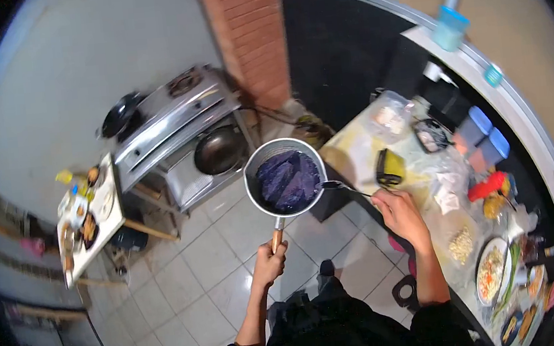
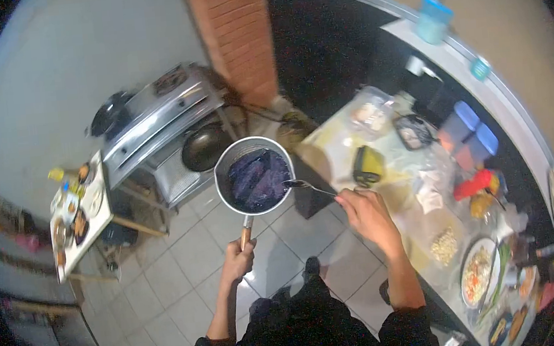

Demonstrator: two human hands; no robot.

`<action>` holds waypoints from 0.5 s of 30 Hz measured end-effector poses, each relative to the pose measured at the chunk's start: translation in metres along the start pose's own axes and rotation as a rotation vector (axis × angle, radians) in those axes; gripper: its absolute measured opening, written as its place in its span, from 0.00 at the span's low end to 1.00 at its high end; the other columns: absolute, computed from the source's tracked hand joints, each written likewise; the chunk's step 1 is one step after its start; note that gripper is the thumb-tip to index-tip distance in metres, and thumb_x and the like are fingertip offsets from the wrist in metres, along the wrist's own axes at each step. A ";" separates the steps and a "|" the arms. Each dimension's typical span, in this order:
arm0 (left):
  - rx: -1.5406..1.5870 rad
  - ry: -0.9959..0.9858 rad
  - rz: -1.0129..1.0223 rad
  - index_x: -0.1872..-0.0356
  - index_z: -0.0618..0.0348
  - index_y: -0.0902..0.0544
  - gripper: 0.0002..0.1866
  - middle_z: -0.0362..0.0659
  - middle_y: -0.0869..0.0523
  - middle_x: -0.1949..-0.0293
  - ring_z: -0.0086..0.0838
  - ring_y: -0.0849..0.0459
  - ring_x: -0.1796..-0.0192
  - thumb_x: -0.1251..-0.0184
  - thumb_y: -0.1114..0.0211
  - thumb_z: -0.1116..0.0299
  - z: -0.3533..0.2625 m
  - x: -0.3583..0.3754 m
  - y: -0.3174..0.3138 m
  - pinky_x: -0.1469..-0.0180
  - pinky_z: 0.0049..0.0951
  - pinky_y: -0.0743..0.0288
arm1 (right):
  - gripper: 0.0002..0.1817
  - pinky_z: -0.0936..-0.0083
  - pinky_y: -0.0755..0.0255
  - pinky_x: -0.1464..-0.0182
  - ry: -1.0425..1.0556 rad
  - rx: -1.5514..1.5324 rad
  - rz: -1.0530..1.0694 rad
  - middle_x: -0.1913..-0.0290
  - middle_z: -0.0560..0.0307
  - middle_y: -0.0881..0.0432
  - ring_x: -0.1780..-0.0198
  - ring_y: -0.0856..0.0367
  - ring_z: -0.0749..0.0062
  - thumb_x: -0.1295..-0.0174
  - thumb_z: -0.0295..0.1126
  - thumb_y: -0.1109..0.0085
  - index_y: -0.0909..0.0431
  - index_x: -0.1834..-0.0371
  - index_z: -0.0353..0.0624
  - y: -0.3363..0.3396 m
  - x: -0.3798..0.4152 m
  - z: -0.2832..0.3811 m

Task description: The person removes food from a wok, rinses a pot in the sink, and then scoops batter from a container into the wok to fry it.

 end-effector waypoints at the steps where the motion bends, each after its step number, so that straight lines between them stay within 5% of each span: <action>1: -0.014 0.025 -0.039 0.73 0.58 0.28 0.14 0.32 0.31 0.85 0.16 0.33 0.85 0.29 0.42 0.61 0.006 0.011 0.023 0.84 0.23 0.40 | 0.07 0.57 0.30 0.65 0.065 0.051 0.064 0.74 0.43 0.22 0.68 0.23 0.46 0.37 0.29 0.41 0.23 0.69 0.37 -0.020 -0.012 0.031; 15: 0.045 -0.019 -0.549 0.74 0.63 0.25 0.14 0.36 0.28 0.85 0.19 0.29 0.83 0.33 0.39 0.62 0.104 0.219 0.393 0.80 0.28 0.35 | 0.11 0.60 0.27 0.63 0.777 0.113 0.274 0.74 0.50 0.23 0.66 0.22 0.52 0.42 0.34 0.36 0.20 0.73 0.36 -0.309 -0.041 0.437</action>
Point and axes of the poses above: each hand's wrist, its own x-axis away from the middle knuckle, its own y-axis out of the back of the hand, z = x × y, the point moved 10 cm from there along -x, towards the middle knuckle
